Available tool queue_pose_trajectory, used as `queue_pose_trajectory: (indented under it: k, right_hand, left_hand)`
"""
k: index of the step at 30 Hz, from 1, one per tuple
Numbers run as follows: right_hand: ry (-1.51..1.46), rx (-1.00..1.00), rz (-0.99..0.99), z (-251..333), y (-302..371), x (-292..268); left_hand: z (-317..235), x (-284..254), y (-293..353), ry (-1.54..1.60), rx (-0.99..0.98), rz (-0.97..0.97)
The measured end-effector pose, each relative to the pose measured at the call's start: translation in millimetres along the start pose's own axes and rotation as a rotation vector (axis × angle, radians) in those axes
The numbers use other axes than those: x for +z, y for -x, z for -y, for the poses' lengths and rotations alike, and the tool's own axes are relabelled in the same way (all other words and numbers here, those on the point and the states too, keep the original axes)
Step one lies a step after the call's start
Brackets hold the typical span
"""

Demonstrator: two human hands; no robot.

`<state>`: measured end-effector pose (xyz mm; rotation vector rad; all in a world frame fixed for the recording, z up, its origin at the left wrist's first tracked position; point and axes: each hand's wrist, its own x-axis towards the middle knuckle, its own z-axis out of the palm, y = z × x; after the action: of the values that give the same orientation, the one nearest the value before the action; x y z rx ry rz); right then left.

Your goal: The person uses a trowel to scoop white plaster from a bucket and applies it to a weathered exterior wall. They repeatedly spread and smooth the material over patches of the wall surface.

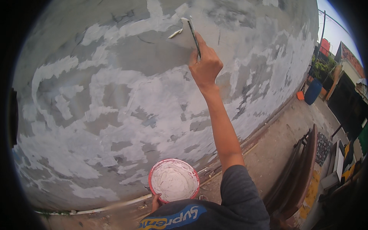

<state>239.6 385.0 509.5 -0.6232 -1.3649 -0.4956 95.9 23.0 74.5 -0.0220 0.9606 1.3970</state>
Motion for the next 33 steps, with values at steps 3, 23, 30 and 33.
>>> queue_pose_trajectory:
  k: [3, 23, 30, 33]
  right_hand:
    - [-0.038, -0.153, 0.053, 21, 18, 0]
    - [0.24, 0.29, -0.02, -52, -1, 7]
    - [-0.034, -0.115, -0.039, 2, 24, -1]
    - [-0.086, -0.177, -0.089, -4, 20, -16]
  left_hand:
    - [-2, 3, -1, -0.006, 0.039, -0.007]
    - [10, -22, -22, 0.006, -0.058, -0.104]
    - [6, -16, -23, 0.014, 0.01, 0.041]
    - [3, 5, -13, 0.002, 0.075, 0.023]
